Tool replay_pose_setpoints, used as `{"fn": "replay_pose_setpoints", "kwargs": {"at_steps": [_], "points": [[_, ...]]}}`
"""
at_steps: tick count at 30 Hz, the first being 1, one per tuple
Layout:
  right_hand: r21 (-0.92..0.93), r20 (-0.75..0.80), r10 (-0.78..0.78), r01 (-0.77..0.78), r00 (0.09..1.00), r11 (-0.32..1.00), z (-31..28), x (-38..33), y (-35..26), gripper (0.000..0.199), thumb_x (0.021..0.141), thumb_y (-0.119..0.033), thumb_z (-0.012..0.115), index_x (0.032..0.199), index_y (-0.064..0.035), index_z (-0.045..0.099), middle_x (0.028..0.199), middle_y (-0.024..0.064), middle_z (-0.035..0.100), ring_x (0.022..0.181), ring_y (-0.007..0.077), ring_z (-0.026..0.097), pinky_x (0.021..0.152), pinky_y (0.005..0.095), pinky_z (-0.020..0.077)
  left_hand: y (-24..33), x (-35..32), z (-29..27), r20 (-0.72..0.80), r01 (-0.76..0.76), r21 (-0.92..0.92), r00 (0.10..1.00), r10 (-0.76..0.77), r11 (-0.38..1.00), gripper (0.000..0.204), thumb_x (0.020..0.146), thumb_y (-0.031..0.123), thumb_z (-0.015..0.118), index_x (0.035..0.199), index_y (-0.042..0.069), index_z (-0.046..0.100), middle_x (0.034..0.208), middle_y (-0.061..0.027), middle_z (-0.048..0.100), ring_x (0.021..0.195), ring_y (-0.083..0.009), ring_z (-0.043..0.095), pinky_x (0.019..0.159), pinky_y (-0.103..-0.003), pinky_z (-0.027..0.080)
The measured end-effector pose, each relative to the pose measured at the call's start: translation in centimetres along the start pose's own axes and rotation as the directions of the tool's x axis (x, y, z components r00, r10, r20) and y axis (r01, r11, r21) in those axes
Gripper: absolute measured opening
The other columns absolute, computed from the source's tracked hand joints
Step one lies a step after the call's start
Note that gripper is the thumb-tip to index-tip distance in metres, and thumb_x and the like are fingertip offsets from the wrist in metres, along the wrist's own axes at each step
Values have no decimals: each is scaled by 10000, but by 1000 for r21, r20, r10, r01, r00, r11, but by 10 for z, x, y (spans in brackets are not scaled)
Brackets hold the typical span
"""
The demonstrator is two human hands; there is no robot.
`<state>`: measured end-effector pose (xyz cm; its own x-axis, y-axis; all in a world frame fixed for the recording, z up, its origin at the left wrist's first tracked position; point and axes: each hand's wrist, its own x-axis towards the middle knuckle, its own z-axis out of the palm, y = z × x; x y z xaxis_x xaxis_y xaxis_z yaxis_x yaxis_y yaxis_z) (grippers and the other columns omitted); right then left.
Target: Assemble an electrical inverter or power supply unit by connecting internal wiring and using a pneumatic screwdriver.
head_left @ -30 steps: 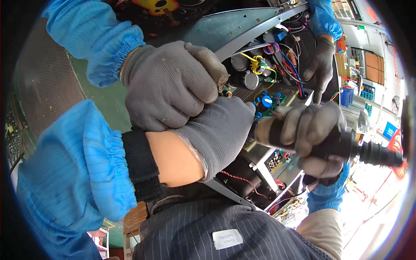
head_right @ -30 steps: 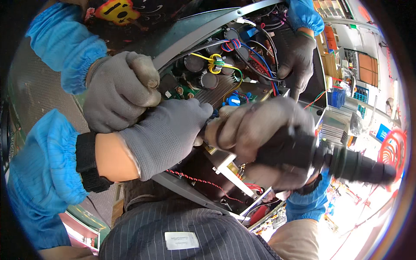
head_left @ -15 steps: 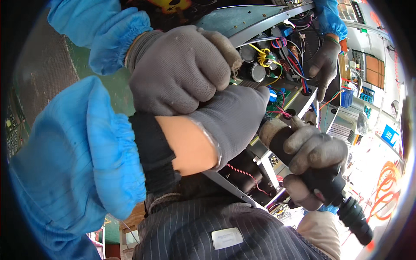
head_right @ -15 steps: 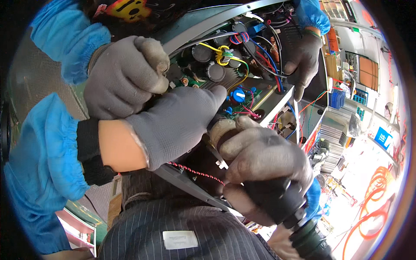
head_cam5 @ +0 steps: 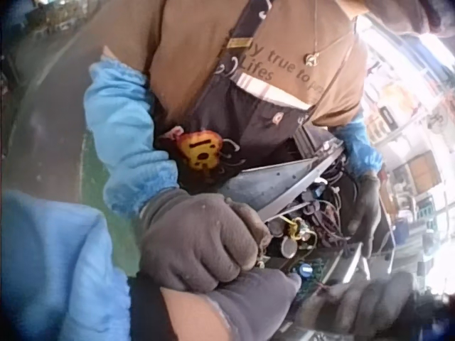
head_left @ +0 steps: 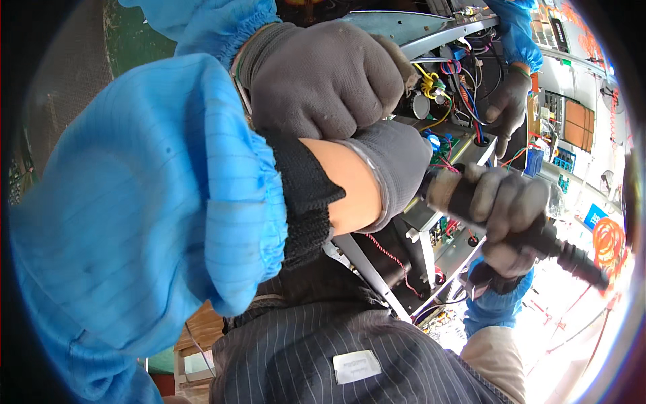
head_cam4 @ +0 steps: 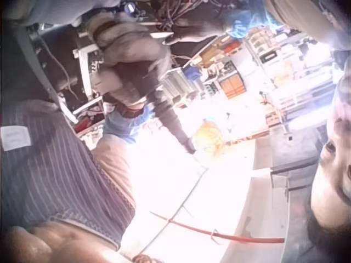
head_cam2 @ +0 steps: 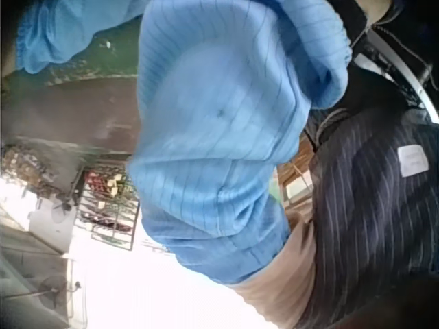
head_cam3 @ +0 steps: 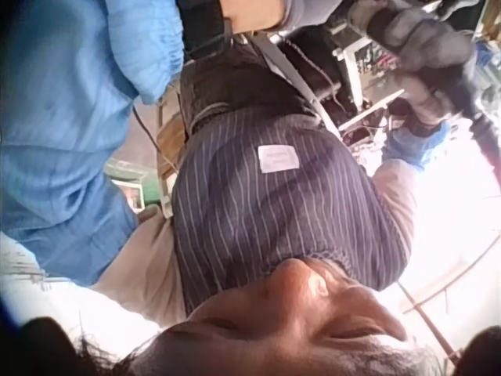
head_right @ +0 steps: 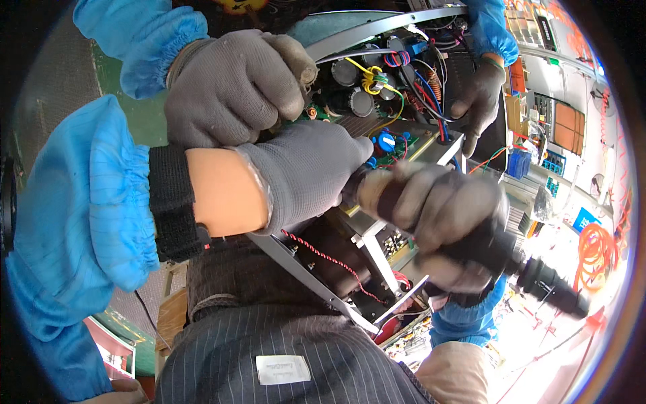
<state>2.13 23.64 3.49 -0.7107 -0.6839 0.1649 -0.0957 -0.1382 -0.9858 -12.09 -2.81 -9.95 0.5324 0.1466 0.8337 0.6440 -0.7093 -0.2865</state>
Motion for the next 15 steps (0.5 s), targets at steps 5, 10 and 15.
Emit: {"fn": "replay_pose_setpoints", "kwargs": {"at_steps": [5,10,15], "points": [[13,-304,112,-113,946,994,10,-7,-13,452,807,-58,794,1176,-66,532,965,57,631,1038,259,649,1138,497,409,5,41,25,-116,-20,-95,993,9,995,283,1019,255,600,794,84,611,629,-38,549,559,-259,591,568,-418,468],[8,-299,85,-87,950,996,23,-9,-9,378,845,24,736,1191,6,586,1051,90,657,1035,243,677,956,415,534,23,93,98,258,975,-13,-212,-943,-223,418,874,232,788,1133,0,556,888,-237,706,901,-496,690,765,-528,545],[32,-391,182,-184,902,982,23,5,-21,430,842,107,698,1239,-35,616,1018,9,669,972,105,649,866,289,547,26,128,72,153,939,89,-343,-927,-333,374,873,295,779,1091,11,669,854,-215,732,843,-429,721,763,-481,579]]}}
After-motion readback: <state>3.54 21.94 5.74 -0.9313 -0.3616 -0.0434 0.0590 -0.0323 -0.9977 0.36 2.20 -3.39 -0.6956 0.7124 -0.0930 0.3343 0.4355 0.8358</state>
